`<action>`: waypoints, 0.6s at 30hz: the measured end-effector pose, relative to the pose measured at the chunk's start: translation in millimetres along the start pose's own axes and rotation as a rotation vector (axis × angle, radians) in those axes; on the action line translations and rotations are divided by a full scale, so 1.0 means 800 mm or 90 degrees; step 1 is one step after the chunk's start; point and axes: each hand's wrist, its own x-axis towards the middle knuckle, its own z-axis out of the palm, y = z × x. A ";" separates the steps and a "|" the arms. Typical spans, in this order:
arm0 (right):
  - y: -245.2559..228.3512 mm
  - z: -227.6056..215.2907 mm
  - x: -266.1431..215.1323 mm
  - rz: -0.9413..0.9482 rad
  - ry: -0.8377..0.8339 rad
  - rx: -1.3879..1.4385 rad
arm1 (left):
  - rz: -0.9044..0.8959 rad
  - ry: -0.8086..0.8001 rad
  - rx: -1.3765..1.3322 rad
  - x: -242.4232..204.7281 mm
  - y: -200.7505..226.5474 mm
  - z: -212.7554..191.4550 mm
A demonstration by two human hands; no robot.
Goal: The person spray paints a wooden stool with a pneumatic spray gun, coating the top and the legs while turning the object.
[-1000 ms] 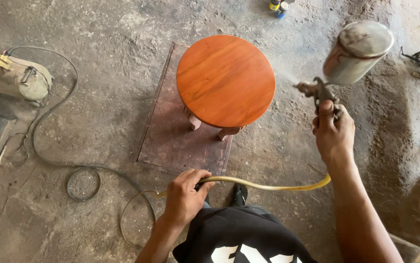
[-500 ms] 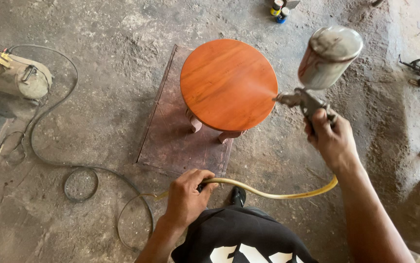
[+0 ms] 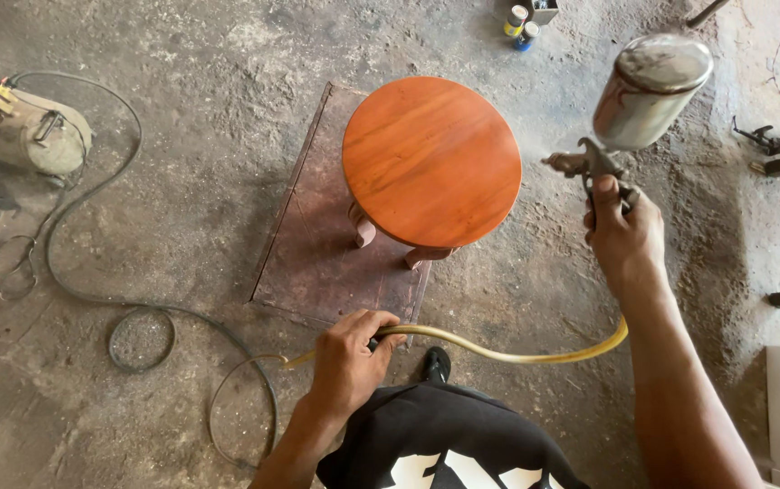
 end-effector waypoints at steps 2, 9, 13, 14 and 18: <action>0.003 -0.001 -0.015 -0.019 -0.030 0.033 | -0.003 -0.006 -0.006 -0.001 -0.002 0.002; 0.006 -0.013 -0.075 0.010 -0.141 0.035 | -0.003 -0.011 0.000 0.000 -0.004 0.001; 0.011 -0.009 -0.110 0.000 -0.214 0.017 | 0.024 -0.006 0.010 0.002 -0.003 0.003; 0.013 -0.006 -0.118 -0.004 -0.233 0.015 | 0.032 -0.004 0.011 0.002 -0.003 0.003; 0.019 0.004 -0.141 -0.001 -0.307 0.030 | -0.021 -0.041 -0.002 0.003 -0.004 0.005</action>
